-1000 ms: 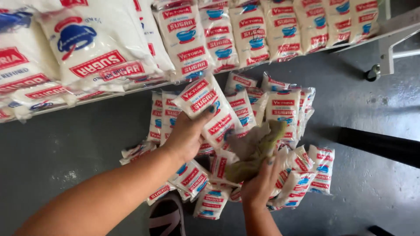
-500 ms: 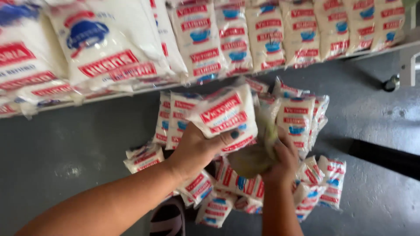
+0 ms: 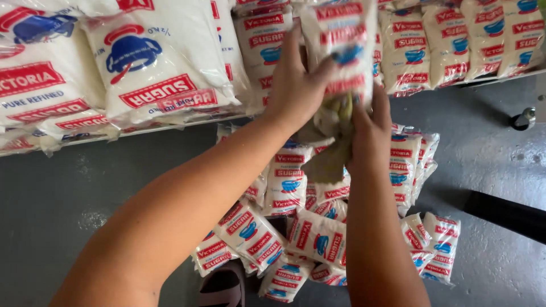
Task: Wiping small bags of sugar with a cleaning cloth and stacking them onto a grocery shelf.
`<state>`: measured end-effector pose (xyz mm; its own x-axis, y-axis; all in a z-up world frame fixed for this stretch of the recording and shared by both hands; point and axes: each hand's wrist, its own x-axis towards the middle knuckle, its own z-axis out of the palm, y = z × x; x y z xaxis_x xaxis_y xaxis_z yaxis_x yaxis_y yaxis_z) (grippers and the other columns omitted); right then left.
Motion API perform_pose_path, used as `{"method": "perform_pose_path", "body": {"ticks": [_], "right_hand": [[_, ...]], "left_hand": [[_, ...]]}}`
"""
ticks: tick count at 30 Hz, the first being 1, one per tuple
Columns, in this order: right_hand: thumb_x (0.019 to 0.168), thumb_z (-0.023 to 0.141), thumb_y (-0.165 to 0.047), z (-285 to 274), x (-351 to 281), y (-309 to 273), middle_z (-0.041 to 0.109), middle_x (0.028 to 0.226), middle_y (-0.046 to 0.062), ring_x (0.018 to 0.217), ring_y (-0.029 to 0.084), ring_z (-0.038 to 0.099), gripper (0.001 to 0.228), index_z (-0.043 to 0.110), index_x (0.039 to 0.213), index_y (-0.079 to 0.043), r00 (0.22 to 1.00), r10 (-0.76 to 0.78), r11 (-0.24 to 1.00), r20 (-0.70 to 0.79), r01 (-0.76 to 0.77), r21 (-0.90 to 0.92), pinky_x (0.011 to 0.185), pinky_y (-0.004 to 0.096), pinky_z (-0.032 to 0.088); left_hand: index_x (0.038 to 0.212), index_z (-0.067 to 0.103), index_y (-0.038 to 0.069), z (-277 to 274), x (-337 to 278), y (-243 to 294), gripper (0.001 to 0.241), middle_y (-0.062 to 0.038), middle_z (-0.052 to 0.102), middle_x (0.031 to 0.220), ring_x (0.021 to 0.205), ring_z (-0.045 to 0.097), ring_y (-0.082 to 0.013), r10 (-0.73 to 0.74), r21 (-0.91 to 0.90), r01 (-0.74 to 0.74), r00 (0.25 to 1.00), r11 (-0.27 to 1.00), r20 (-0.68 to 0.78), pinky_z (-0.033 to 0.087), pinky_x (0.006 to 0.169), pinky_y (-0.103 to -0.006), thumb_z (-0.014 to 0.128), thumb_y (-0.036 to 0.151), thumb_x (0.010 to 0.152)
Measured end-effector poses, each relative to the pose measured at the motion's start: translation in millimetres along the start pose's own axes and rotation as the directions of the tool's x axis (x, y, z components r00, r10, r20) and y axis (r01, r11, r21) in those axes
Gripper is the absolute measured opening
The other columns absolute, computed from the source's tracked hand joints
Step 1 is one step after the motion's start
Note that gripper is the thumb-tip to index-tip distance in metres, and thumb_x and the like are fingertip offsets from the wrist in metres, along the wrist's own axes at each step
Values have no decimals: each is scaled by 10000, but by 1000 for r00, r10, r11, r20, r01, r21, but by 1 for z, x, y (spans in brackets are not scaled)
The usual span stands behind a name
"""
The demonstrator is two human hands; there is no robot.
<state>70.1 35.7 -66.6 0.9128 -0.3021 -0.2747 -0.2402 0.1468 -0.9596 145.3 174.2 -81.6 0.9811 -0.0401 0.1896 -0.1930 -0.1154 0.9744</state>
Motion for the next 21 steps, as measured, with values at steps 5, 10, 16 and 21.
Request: {"method": "perform_pose_path", "body": {"ticks": [5,10,16,21], "right_hand": [[968,570,-22,11,34,23,720,1134,101,825,88,600,557,473,1515,-68,993,-106,944,47,116,-309,693,205,501],[963,592,47,20,23,31,637,1391,183,969,187,678,541,450,1484,16,939,-305,863,157,343,-370,784,261,569],[921,595,49,20,20,21,633,1403,215,1059,222,711,600,423,1496,32,927,-290,851,237,363,-379,847,276,588],[953,578,76,7,21,6,713,1246,141,977,137,675,796,238,1636,-151,965,-97,970,245,146,-192,805,222,556]], "left_hand": [[1717,65,212,-20,-5,14,875,-210,35,1740,1649,90,-449,202,703,-363,931,612,305,297,1362,-564,705,219,1120],[1625,323,69,-47,-23,-22,877,-313,220,1638,1524,131,-497,163,819,-406,914,405,372,109,1200,-678,758,545,1031],[1570,282,-153,-48,-31,-17,891,-403,132,1605,1498,52,-564,106,817,-394,916,421,387,93,1204,-740,664,460,1049],[1683,247,287,-43,-18,-1,751,-168,96,1705,1532,78,-514,-49,842,-388,899,373,436,69,1145,-762,530,626,1076]]}}
